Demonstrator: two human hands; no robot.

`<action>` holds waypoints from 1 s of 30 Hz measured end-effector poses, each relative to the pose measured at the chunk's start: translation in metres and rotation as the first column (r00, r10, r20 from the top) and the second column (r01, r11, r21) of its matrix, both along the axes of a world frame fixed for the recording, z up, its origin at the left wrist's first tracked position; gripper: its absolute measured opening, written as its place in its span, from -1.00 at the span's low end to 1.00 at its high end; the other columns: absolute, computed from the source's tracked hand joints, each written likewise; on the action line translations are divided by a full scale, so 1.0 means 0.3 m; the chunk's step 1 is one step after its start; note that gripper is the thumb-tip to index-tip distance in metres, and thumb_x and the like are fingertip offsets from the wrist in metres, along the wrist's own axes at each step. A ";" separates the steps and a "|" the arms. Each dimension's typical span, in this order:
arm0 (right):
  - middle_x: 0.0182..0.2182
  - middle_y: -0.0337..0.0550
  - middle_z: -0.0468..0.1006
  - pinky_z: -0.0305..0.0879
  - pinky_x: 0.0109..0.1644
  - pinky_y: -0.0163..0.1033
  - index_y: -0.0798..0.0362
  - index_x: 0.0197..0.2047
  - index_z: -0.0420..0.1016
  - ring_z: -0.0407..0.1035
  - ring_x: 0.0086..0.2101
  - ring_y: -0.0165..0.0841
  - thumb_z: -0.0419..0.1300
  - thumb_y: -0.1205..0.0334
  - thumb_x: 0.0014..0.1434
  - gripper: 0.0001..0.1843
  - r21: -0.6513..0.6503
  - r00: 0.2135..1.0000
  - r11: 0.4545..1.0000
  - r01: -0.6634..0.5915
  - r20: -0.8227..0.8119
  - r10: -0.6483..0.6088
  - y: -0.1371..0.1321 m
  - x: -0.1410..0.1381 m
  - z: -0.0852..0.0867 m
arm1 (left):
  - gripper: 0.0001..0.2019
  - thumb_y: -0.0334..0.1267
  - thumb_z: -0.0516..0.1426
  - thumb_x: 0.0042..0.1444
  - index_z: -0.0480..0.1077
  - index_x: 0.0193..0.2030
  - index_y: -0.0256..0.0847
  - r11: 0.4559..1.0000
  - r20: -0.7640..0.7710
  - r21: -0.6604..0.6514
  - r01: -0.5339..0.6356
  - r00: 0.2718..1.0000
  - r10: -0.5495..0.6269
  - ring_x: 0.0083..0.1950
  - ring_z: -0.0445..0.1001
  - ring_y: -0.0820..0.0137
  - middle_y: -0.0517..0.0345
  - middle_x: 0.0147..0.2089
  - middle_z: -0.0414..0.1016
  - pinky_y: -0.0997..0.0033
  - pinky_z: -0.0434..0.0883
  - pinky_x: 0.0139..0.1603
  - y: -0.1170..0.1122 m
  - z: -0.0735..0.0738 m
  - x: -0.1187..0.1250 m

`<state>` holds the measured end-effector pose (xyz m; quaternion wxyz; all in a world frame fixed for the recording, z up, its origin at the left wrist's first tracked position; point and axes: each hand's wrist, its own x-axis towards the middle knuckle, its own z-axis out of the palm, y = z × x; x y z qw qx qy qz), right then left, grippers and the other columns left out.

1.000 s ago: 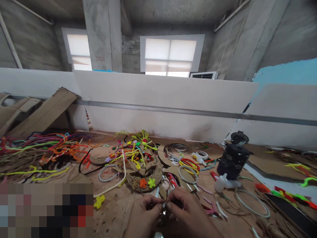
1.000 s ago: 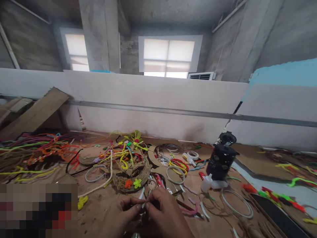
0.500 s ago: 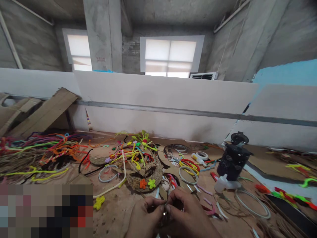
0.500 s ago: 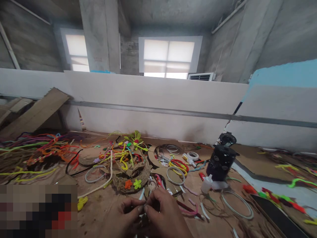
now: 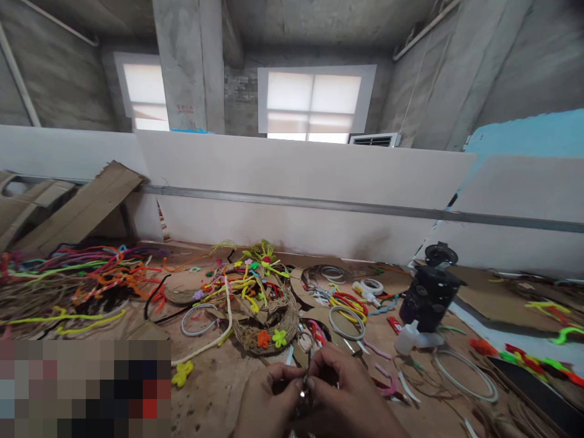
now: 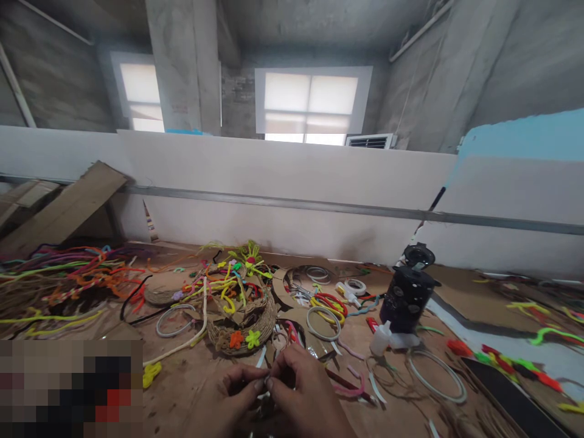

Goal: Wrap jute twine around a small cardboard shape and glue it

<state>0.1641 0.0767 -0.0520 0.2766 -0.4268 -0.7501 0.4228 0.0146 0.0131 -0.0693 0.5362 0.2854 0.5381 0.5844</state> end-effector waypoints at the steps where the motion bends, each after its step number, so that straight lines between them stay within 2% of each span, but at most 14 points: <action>1: -0.42 -0.25 0.46 0.17 -0.32 -0.32 0.04 -0.39 0.44 0.34 -0.35 -0.32 0.22 0.31 0.08 -0.97 -0.006 1.000 1.000 -0.005 -0.008 0.004 0.000 0.001 -0.002 | -0.65 -0.08 0.47 -0.24 0.67 -0.36 -0.31 1.000 -0.001 0.002 0.005 1.000 -0.005 -0.32 0.56 0.26 0.00 -0.40 0.67 0.35 0.41 -0.24 -0.001 0.002 -0.002; 7: -0.40 -0.23 0.46 0.17 -0.31 -0.31 0.05 -0.40 0.44 0.35 -0.34 -0.32 0.22 0.33 0.06 -0.98 0.023 1.000 1.000 -0.014 0.000 0.014 0.004 0.006 -0.005 | -0.61 -0.02 0.47 -0.26 0.68 -0.38 -0.31 0.999 -0.022 -0.001 0.046 0.999 -0.046 -0.37 0.52 0.29 0.05 -0.45 0.63 0.39 0.38 -0.28 -0.004 0.032 -0.014; 11: -0.40 -0.23 0.47 0.16 -0.30 -0.32 0.06 -0.41 0.45 0.36 -0.34 -0.33 0.23 0.33 0.06 -0.97 0.044 1.000 0.999 -0.030 0.000 0.030 0.006 0.006 -0.006 | -0.62 -0.04 0.49 -0.37 0.65 -0.46 -0.30 1.000 -0.029 -0.020 0.014 0.999 -0.014 -0.42 0.47 0.34 0.09 -0.51 0.59 0.40 0.37 -0.30 -0.003 0.053 -0.014; 18: -0.41 -0.23 0.48 0.16 -0.31 -0.31 0.05 -0.41 0.46 0.36 -0.35 -0.32 0.23 0.33 0.07 -0.97 0.021 1.000 1.000 -0.012 -0.016 0.013 0.000 0.001 -0.002 | -0.62 -0.09 0.50 -0.45 0.65 -0.49 -0.32 0.999 -0.024 -0.041 -0.017 1.000 0.016 -0.44 0.49 0.32 0.05 -0.52 0.61 0.39 0.36 -0.35 -0.007 0.090 -0.007; 23: -0.41 -0.23 0.48 0.16 -0.31 -0.30 0.05 -0.42 0.46 0.35 -0.35 -0.32 0.24 0.33 0.06 -0.96 0.048 1.000 0.999 -0.016 0.007 0.016 0.004 0.003 -0.006 | -0.60 -0.08 0.50 -0.48 0.64 -0.48 -0.30 0.997 0.017 -0.078 -0.013 1.000 0.014 -0.41 0.54 0.26 0.03 -0.51 0.63 0.35 0.41 -0.32 -0.001 0.081 -0.006; 30: -0.40 -0.23 0.47 0.16 -0.30 -0.30 0.05 -0.41 0.45 0.35 -0.34 -0.32 0.22 0.33 0.05 -0.98 0.034 1.000 0.999 -0.018 0.018 0.018 0.001 0.004 -0.001 | -0.66 -0.11 0.47 -0.36 0.66 -0.44 -0.30 0.998 -0.044 -0.060 0.014 0.999 -0.017 -0.42 0.53 0.29 0.03 -0.50 0.64 0.38 0.41 -0.34 0.001 0.055 -0.018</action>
